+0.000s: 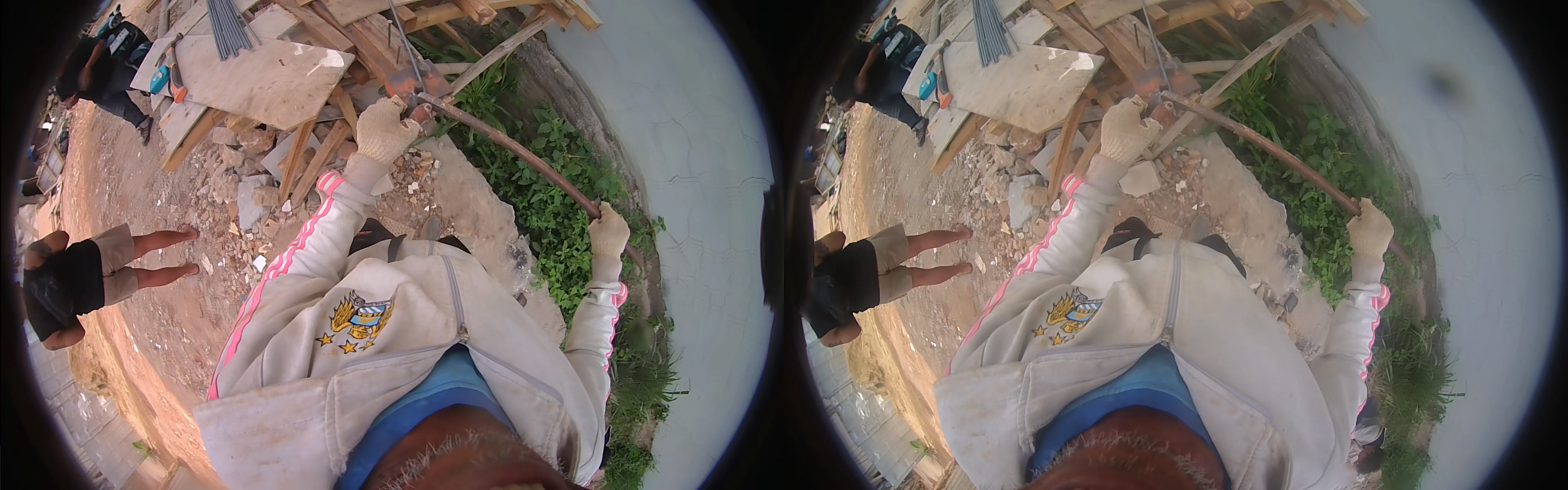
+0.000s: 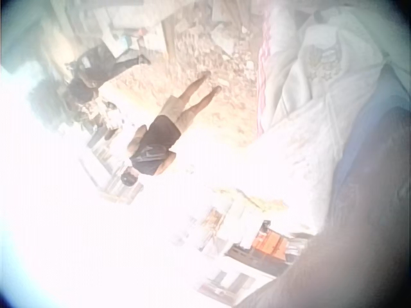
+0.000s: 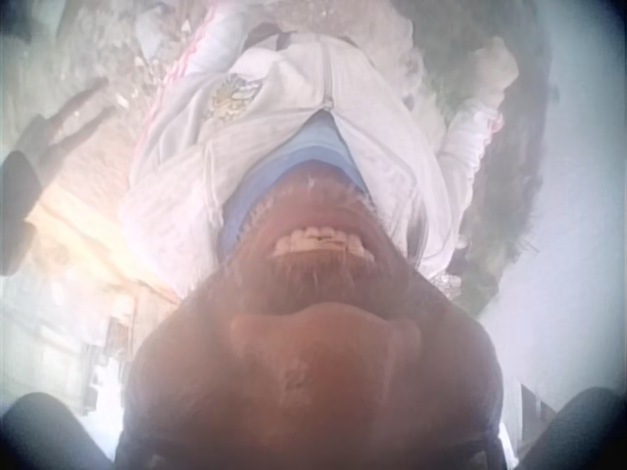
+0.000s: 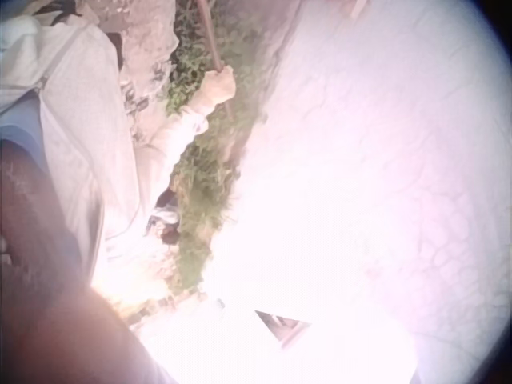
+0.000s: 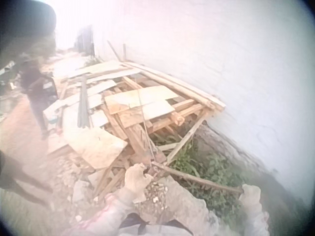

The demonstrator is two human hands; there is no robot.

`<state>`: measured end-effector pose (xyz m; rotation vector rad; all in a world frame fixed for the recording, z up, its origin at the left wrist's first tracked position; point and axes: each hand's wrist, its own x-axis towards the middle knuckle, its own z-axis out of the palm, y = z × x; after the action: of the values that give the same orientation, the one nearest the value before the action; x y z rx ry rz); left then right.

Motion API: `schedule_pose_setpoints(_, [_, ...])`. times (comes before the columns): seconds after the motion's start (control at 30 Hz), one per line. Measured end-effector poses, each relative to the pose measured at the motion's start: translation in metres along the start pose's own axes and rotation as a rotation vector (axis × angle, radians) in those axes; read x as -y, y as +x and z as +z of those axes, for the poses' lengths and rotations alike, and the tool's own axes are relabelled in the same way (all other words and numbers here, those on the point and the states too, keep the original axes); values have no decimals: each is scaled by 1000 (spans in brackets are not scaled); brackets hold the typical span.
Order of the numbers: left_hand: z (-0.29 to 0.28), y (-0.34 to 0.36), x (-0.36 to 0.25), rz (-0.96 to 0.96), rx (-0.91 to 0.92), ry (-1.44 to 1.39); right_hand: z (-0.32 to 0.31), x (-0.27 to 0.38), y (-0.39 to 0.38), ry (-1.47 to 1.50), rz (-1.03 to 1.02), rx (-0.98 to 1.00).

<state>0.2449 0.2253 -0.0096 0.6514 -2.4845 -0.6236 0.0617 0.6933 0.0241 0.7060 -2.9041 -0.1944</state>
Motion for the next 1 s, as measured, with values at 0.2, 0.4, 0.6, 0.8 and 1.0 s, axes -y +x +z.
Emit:
schedule_pose_setpoints(0.2, [-35, 69, 58, 174, -6, 2, -2, 20, -24, -58, 142, 56])
schedule_pose_setpoints(0.4, [-44, 147, 73, 328, -1, -49, -7, 98, -138, -86, 373, 73])
schedule_pose_setpoints(0.6, [-36, 182, 100, 471, 296, -61, -29, 187, -223, -150, 579, 94])
schedule_pose_setpoints(0.8, [4, 210, 133, 491, 404, -72, -40, 203, -219, -140, 603, 38])
schedule_pose_setpoints(1.0, [26, 211, 138, 696, 292, 198, -42, 205, -218, -160, 651, 85])
